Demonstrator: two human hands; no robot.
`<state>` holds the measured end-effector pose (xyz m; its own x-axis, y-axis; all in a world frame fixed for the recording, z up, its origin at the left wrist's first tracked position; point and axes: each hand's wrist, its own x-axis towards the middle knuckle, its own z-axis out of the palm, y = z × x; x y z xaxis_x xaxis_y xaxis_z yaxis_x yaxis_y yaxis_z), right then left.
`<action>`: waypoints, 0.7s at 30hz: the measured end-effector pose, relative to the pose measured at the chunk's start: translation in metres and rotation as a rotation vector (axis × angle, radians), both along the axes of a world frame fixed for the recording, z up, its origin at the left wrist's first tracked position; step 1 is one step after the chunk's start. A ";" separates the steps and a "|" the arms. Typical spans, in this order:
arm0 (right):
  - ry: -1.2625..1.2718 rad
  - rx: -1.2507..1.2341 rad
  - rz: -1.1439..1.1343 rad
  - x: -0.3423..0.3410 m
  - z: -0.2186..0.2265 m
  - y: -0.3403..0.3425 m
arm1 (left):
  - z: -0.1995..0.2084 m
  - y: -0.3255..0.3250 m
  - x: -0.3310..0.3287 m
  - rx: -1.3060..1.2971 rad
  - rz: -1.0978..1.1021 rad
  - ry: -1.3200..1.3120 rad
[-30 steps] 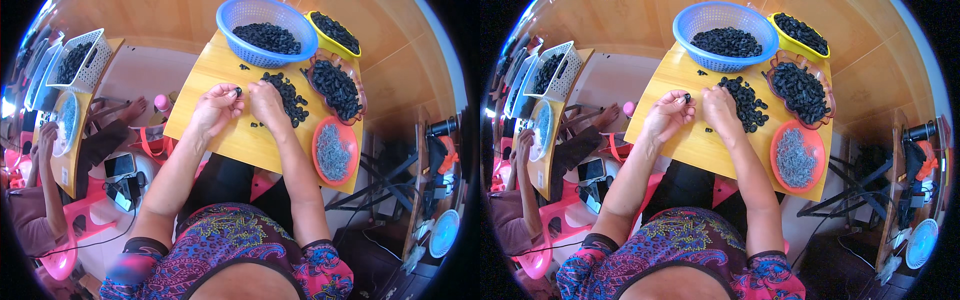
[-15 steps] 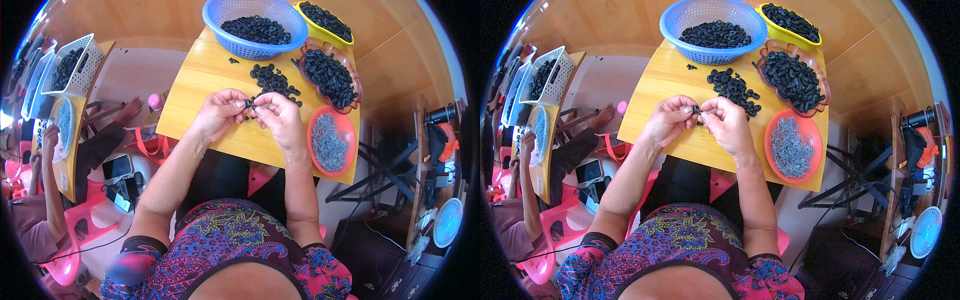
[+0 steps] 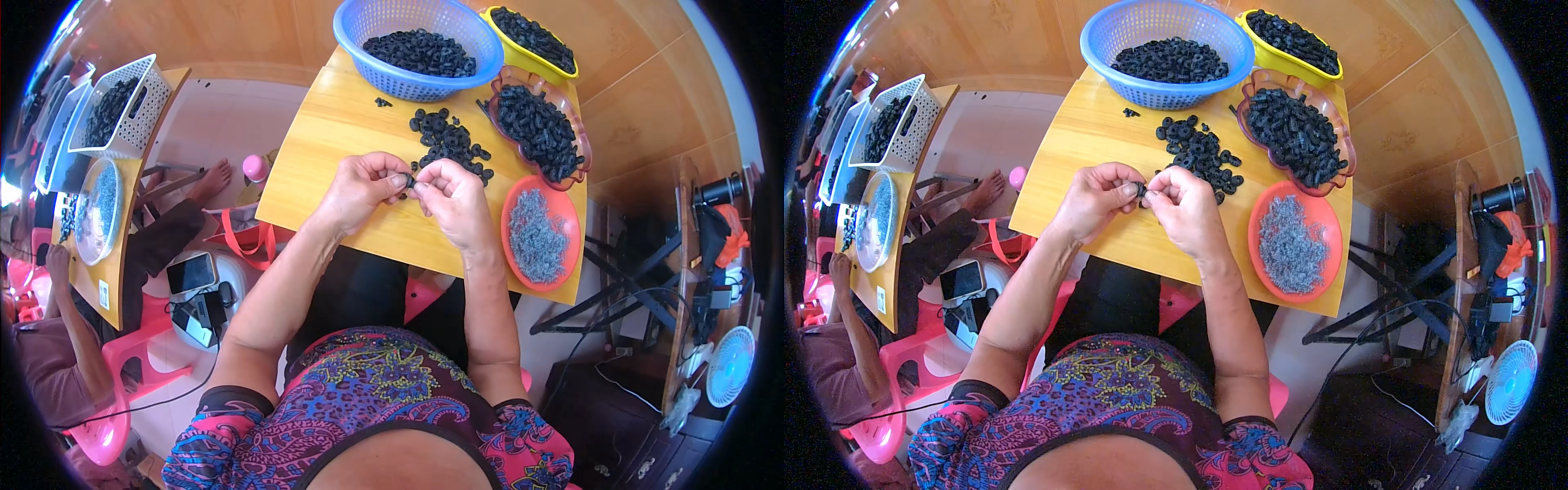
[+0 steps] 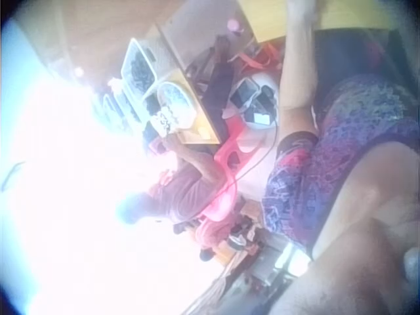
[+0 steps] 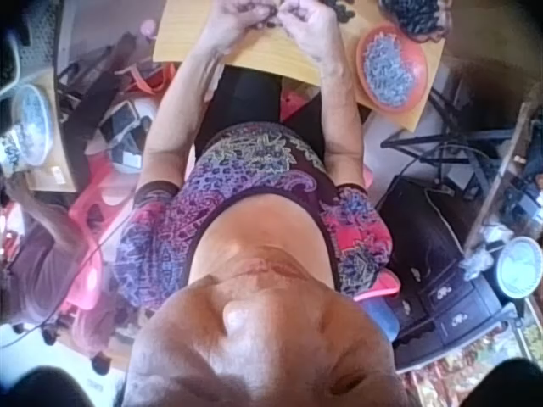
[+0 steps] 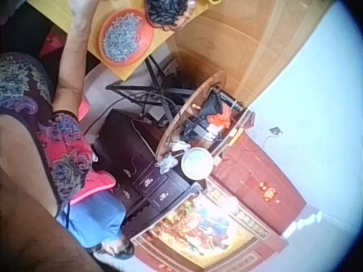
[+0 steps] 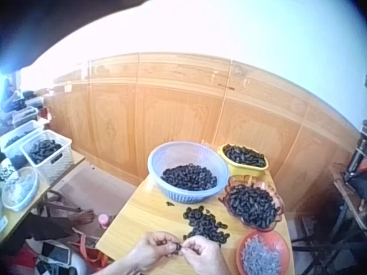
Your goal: The person assembles plastic clips by taking metal springs from a tray and inserting them into plastic components by hand.
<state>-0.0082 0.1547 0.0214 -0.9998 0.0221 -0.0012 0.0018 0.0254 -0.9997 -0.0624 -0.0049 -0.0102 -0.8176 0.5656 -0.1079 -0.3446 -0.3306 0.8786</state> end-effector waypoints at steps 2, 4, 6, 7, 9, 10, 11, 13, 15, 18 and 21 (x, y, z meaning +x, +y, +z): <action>0.027 0.043 0.008 0.000 -0.001 -0.001 | 0.003 0.001 0.002 -0.041 0.026 0.047; 0.055 0.085 0.015 0.000 -0.001 -0.002 | 0.004 0.001 0.002 -0.083 0.052 0.094; 0.032 0.116 0.021 0.000 -0.001 -0.001 | 0.004 0.002 0.002 -0.156 0.059 0.175; 0.034 0.118 0.023 -0.001 -0.004 -0.001 | 0.007 0.003 0.003 -0.155 0.062 0.177; 0.106 0.216 0.002 -0.003 -0.012 0.000 | 0.015 0.005 0.005 -0.345 0.075 0.336; 0.108 0.216 0.002 -0.003 -0.012 0.001 | 0.015 0.005 0.005 -0.345 0.076 0.338; 0.091 0.232 0.007 -0.002 -0.012 0.001 | 0.014 0.004 0.005 -0.351 0.077 0.318; 0.076 0.247 0.012 -0.003 -0.011 0.002 | 0.010 0.002 0.004 -0.359 0.079 0.300; 0.124 -0.025 0.105 -0.005 -0.007 0.011 | 0.006 0.002 0.003 -0.118 0.078 0.178; 0.092 -0.108 0.156 -0.002 -0.013 0.019 | 0.005 0.006 0.006 -0.070 0.056 0.145; 0.101 -0.116 0.173 0.001 -0.011 0.021 | 0.002 0.010 0.010 -0.053 0.068 0.155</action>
<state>-0.0076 0.1756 0.0108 -0.9839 -0.1436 0.1066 -0.0929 -0.0985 -0.9908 -0.0528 0.0053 -0.0087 -0.8629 0.5054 -0.0062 -0.1824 -0.2999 0.9364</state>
